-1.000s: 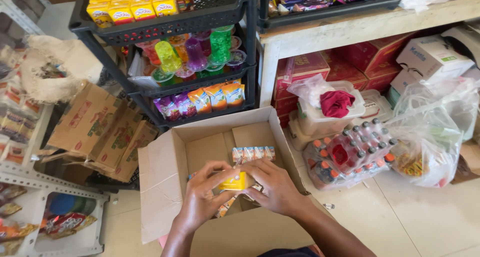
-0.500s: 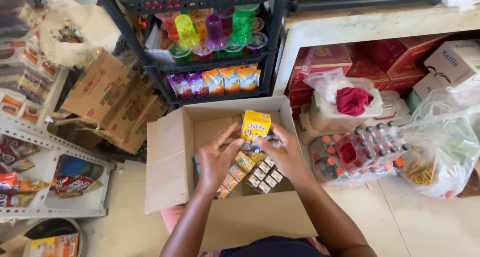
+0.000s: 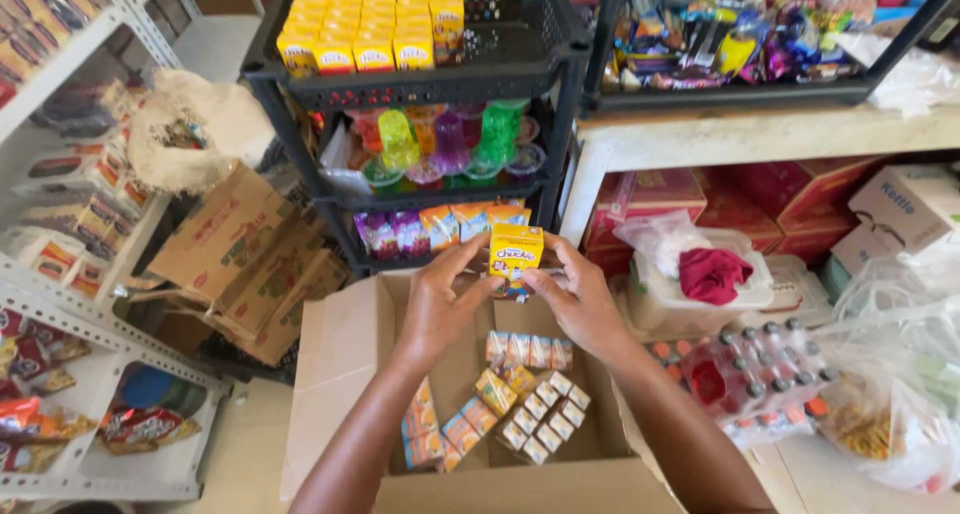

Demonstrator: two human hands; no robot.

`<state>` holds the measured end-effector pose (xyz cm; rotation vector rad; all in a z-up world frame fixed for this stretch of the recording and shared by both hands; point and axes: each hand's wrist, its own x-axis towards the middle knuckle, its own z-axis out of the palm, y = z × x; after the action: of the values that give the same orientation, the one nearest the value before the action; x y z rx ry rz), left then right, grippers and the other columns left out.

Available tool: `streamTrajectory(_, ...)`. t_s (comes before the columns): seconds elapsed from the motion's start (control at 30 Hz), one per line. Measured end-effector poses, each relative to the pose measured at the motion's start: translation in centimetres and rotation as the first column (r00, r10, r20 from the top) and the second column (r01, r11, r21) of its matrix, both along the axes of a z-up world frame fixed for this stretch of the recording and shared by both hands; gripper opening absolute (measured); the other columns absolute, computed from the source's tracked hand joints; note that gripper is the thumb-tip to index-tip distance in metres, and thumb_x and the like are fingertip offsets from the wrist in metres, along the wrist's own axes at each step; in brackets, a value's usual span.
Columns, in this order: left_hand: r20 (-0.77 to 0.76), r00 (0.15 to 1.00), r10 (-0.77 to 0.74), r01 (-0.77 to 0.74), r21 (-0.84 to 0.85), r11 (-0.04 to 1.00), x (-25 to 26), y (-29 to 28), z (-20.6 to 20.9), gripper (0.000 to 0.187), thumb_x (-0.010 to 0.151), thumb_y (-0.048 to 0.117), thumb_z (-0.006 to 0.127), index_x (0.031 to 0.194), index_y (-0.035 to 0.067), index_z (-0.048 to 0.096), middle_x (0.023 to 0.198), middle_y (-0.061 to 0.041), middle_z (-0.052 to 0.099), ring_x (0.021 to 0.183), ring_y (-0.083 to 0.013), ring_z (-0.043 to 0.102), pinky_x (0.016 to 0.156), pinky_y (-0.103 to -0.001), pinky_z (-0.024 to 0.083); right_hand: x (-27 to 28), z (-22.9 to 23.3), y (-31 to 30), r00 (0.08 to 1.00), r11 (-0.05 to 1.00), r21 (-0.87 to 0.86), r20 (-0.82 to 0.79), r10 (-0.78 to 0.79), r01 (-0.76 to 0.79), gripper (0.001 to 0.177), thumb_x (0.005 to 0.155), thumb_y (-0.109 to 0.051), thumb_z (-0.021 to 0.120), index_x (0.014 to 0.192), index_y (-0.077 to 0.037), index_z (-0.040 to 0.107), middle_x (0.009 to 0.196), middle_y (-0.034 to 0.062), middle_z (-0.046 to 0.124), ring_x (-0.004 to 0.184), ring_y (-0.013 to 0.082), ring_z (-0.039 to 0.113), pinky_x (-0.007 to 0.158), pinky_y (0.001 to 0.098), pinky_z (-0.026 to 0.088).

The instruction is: Stocking and organizing small juice boxes on a shelf from a cardboard box.

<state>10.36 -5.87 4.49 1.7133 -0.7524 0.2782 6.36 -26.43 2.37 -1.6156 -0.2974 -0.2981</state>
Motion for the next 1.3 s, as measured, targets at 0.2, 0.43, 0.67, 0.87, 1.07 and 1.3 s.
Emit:
streamTrajectory(0.2, 0.181, 0.983, 0.008, -0.011, 0.012, 1.0, 8.3, -1.7, 8.3, 0.068, 0.087, 0.002, 0.076, 0.149, 0.003, 0.048, 0.12, -0.016, 0.073, 0.109, -0.0191, 0.072, 0.091, -0.034, 0.059, 7.7, 10.3, -1.5, 0.974, 0.947, -0.304, 0.222, -0.038, 0.106, 0.047, 0.1, -0.013, 0.064, 0.143, -0.003, 0.048, 0.127, 0.0078, 0.07, 0.114, 0.0154, 0.068, 0.092, 0.0292, 0.057)
streamTrajectory(0.43, 0.573, 0.818, 0.049, -0.077, 0.025, 0.997, 21.0, -3.5, 18.1, 0.062, 0.089, -0.002, 0.077, 0.146, 0.007, 0.056, 0.124, -0.02, 0.07, 0.112, -0.0321, 0.07, 0.098, -0.038, 0.055, 20.2, 19.2, -3.0, 0.822, 0.882, -0.333, 0.561, -0.098, 0.333, 0.045, 0.098, -0.008, 0.075, 0.138, -0.004, 0.056, 0.124, 0.0103, 0.061, 0.115, 0.0203, 0.067, 0.094, 0.0321, 0.063)
streamTrajectory(0.67, 0.506, 0.85, 0.146, -0.238, 0.122, 0.964, 35.3, -5.4, 16.3, 0.043, 0.077, 0.008, 0.082, 0.119, 0.005, 0.074, 0.111, -0.019, 0.073, 0.101, -0.0322, 0.072, 0.091, -0.039, 0.056, 35.2, 16.0, -5.0, 0.842, 0.757, -0.455, 0.489, -0.227, 0.469, 0.044, 0.081, -0.013, 0.085, 0.122, -0.005, 0.069, 0.104, 0.0118, 0.075, 0.094, 0.0228, 0.074, 0.082, 0.0355, 0.057)
streamTrajectory(0.87, 0.384, 0.876, 0.29, -0.437, 0.382, 0.814, 39.8, -5.8, 14.4, 0.034, 0.073, 0.023, 0.087, 0.104, 0.012, 0.081, 0.098, -0.016, 0.075, 0.096, -0.0352, 0.07, 0.084, -0.047, 0.055, 44.2, 11.2, -5.8, 0.96, 0.854, -0.439, 0.136, -0.245, 0.28, 0.044, 0.074, -0.011, 0.085, 0.116, -0.004, 0.07, 0.096, 0.011, 0.078, 0.084, 0.0207, 0.077, 0.074, 0.0343, 0.061)
streamTrajectory(1.07, 0.41, 0.857, 0.313, -0.501, 0.515, 0.696, 42.4, -5.7, 12.8, 0.028, 0.07, 0.024, 0.089, 0.093, 0.012, 0.08, 0.099, -0.015, 0.075, 0.099, -0.0341, 0.07, 0.086, -0.048, 0.054, 47.9, 9.3, -4.9, 0.945, 0.814, -0.526, -0.055, -0.323, 0.247, 0.042, 0.069, -0.006, 0.089, 0.109, -0.005, 0.075, 0.092, 0.011, 0.078, 0.073, 0.0183, 0.076, 0.065, 0.032, 0.062)
streamTrajectory(1.3, 0.454, 0.839, 0.299, -0.533, 0.579, 0.618, 43.4, -5.9, 12.1, 0.02, 0.073, 0.017, 0.083, 0.092, 0.012, 0.079, 0.102, -0.017, 0.074, 0.101, -0.0356, 0.07, 0.09, -0.047, 0.054, 50.7, 7.4, -4.5, 0.926, 0.804, -0.542, -0.113, -0.359, 0.246, 0.039, 0.069, -0.009, 0.088, 0.106, -0.008, 0.077, 0.093, 0.0111, 0.08, 0.074, 0.0174, 0.077, 0.067, 0.0313, 0.061)
